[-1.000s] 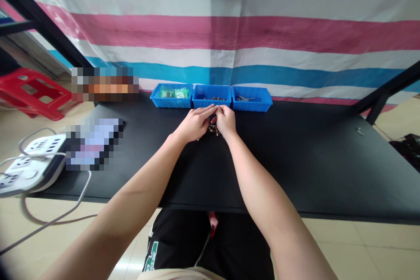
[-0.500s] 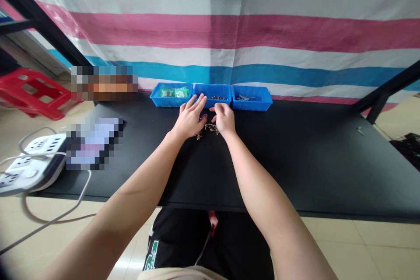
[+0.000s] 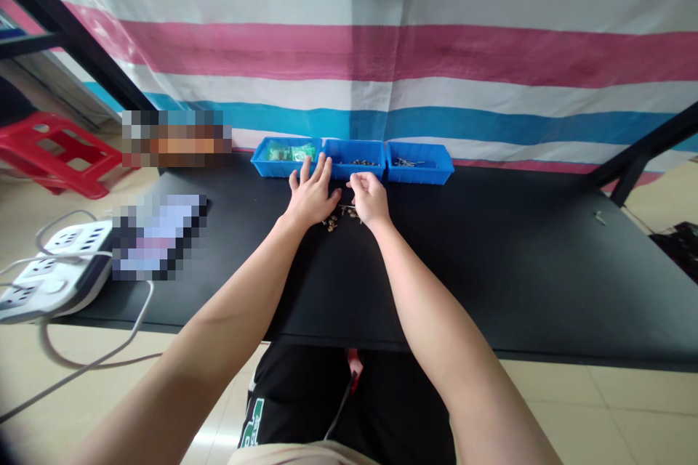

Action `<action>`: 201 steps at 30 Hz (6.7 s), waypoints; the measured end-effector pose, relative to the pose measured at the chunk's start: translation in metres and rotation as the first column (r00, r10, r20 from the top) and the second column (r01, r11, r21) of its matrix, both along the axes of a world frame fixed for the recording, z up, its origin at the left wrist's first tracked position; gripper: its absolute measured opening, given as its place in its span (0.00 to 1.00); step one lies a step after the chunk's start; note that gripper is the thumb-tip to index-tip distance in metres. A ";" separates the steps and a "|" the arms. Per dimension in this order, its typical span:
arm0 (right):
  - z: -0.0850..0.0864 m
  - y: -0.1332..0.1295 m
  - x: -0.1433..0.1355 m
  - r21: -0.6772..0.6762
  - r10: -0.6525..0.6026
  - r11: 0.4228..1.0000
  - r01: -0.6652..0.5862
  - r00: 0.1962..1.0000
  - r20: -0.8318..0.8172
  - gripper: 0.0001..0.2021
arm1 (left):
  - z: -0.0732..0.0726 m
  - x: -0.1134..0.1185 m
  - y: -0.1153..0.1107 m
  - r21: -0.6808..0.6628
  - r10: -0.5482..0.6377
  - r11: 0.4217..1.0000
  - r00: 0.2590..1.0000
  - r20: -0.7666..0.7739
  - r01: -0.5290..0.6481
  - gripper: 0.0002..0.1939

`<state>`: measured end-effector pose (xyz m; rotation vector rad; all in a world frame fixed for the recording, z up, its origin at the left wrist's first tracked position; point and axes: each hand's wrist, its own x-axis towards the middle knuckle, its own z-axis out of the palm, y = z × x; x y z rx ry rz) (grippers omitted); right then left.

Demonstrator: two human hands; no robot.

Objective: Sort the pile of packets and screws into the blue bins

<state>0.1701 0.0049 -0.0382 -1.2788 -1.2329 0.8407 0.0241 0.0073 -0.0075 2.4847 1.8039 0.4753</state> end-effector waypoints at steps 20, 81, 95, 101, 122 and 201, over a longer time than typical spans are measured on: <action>0.011 -0.014 -0.003 0.091 -0.015 0.996 -0.023 0.920 0.391 0.19 | 0.002 -0.003 0.001 0.006 -0.016 1.000 1.000 -0.001 0.016 0.38; 0.013 -0.020 -0.003 0.005 -0.018 1.000 0.019 0.843 0.538 0.08 | 0.030 -0.030 0.003 -0.376 -0.084 0.919 0.990 0.110 0.120 0.34; 0.006 -0.013 0.000 0.078 -0.032 0.997 0.017 0.980 0.198 0.21 | 0.024 -0.021 -0.002 -0.043 -0.263 0.953 0.886 0.382 0.301 0.21; 0.004 -0.014 -0.003 0.150 0.004 0.988 -0.032 0.983 0.183 0.19 | 0.016 -0.016 0.000 0.022 -0.368 0.913 0.802 0.470 0.407 0.24; -0.009 -0.007 -0.003 0.258 0.077 0.961 -0.097 0.993 0.084 0.21 | 0.016 -0.012 -0.003 -0.064 -0.330 0.897 0.759 0.561 0.438 0.26; -0.001 0.003 0.007 0.067 0.127 0.991 -0.120 0.986 -0.104 0.23 | 0.019 -0.010 0.003 -0.045 -0.091 0.987 0.772 0.629 0.153 0.16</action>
